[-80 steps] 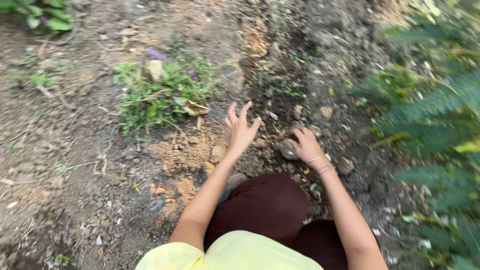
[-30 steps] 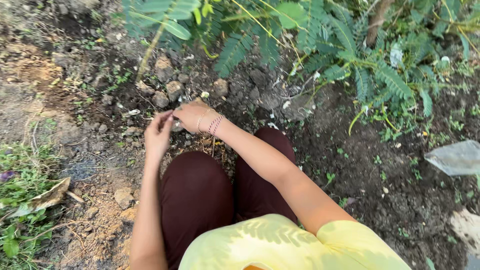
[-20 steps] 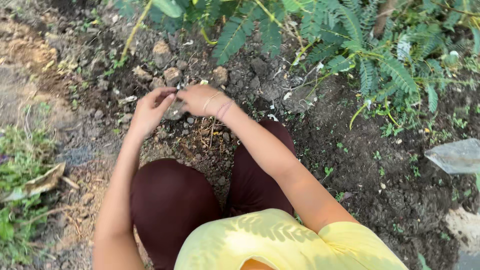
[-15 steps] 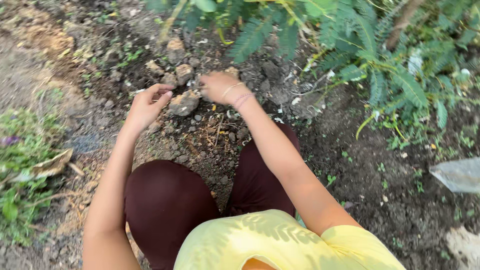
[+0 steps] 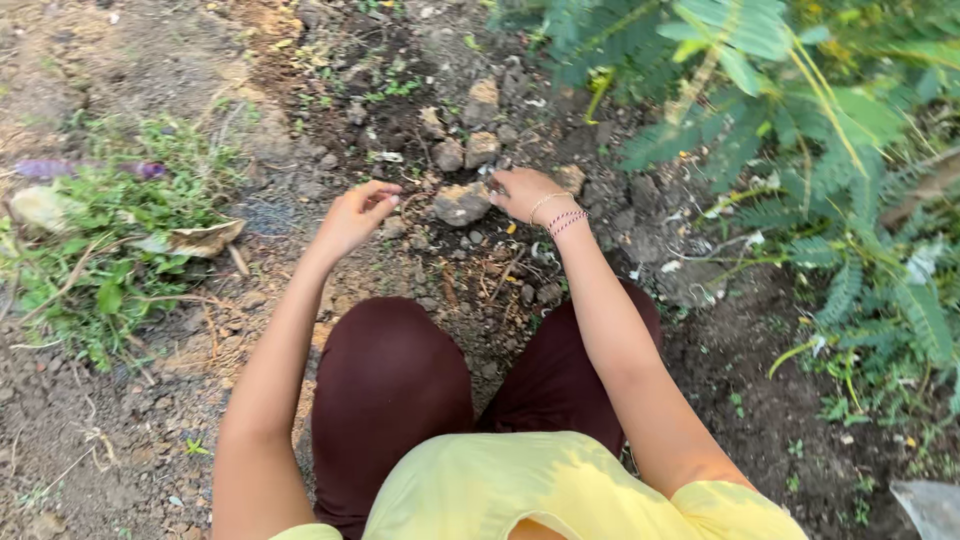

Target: The person kneels in a garden and pulls weeds from the soil by hand. They gather the uprooted weeds into a pile and continue clearing the area around nearby plants.

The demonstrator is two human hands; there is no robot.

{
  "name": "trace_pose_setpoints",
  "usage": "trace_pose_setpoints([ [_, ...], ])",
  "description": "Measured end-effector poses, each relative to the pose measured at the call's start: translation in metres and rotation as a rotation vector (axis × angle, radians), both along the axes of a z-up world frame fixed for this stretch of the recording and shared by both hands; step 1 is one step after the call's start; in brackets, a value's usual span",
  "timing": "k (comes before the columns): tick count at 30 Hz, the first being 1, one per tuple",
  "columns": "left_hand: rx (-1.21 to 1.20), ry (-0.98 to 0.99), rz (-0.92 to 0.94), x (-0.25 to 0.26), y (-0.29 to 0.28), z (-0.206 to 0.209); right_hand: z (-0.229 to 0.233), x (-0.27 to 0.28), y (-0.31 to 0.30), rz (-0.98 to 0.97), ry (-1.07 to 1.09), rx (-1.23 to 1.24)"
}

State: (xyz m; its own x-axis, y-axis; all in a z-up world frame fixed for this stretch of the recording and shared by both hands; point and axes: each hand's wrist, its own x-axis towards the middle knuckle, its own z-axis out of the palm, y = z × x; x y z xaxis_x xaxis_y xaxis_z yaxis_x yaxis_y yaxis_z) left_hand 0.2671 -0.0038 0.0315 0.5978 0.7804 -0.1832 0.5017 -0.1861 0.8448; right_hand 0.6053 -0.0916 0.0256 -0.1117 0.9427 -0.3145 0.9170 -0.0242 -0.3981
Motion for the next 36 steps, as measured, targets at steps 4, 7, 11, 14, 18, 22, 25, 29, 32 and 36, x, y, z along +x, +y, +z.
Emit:
trace_pose_setpoints([
  [4, 0.019, -0.070, -0.020, -0.032, 0.018, -0.034, -0.031, -0.025, 0.029, 0.025, -0.012, -0.098],
  [7, -0.056, -0.054, 0.004, -0.063, 0.028, -0.050, -0.061, -0.047, 0.049, 0.065, -0.101, -0.158],
  [11, -0.165, -0.098, 0.096, -0.100, 0.039, -0.063, -0.089, -0.080, 0.071, 0.134, -0.056, -0.094],
  [14, -0.132, -0.094, 0.101, -0.114, 0.063, -0.078, -0.089, -0.102, 0.080, 0.152, -0.011, 0.069],
  [18, -0.145, -0.074, 0.152, -0.126, 0.092, -0.093, -0.064, -0.119, 0.072, -0.015, 0.108, 0.114],
  [22, -0.262, -0.159, 0.154, -0.112, 0.115, -0.084, -0.033, -0.116, 0.069, -0.205, 0.186, -0.148],
  [25, -0.214, -0.124, 0.183, -0.108, 0.125, -0.070, -0.021, -0.101, 0.074, -0.198, -0.008, -0.184],
  [29, -0.248, -0.099, 0.248, -0.116, 0.137, -0.063, -0.018, -0.084, 0.078, -0.215, -0.066, -0.218],
  [32, -0.254, -0.205, 0.305, -0.121, 0.144, -0.072, -0.015, -0.086, 0.089, -0.217, -0.052, -0.185],
  [36, -0.138, -0.082, 0.307, -0.137, 0.164, -0.090, 0.001, -0.101, 0.123, -0.068, 0.015, -0.018],
])
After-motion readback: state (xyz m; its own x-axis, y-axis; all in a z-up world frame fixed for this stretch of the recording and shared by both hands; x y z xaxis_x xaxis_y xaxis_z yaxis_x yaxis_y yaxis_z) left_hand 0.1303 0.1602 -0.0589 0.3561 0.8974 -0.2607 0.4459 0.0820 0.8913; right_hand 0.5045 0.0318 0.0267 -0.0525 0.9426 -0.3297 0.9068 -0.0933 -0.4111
